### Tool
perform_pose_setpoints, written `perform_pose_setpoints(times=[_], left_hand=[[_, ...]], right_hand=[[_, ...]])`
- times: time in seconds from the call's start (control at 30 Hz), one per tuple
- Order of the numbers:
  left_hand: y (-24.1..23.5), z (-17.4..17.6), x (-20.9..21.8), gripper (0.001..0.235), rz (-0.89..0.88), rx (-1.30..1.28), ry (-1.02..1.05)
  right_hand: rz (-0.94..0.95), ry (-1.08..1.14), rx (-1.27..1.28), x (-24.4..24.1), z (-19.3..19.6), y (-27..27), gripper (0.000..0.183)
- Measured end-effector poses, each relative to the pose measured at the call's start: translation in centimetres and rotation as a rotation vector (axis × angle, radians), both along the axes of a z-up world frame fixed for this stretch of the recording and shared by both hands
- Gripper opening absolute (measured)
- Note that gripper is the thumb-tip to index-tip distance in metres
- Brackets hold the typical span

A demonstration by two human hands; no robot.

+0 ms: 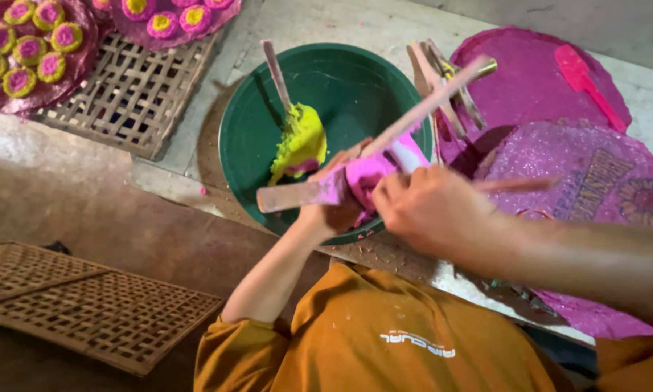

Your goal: The person prepares and applies colored dough decorations using a press tool. They load pink and yellow dough into the tool and press circular patterns onto large purple dough bases.

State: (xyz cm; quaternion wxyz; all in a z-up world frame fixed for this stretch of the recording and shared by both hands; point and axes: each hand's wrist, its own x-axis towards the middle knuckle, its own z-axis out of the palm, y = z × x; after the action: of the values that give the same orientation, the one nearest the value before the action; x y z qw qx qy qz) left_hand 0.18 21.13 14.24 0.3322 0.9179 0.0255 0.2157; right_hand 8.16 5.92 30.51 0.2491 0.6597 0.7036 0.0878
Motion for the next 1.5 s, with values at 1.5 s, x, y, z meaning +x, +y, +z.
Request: perform_pose_setpoints(times=[1.5], left_hand=[[5.1,2.7,-1.0,0.049,0.315,-0.426,-0.356]], right_hand=[[-0.426,0.465,0.387,2.0,2.7,-4.1,0.043]])
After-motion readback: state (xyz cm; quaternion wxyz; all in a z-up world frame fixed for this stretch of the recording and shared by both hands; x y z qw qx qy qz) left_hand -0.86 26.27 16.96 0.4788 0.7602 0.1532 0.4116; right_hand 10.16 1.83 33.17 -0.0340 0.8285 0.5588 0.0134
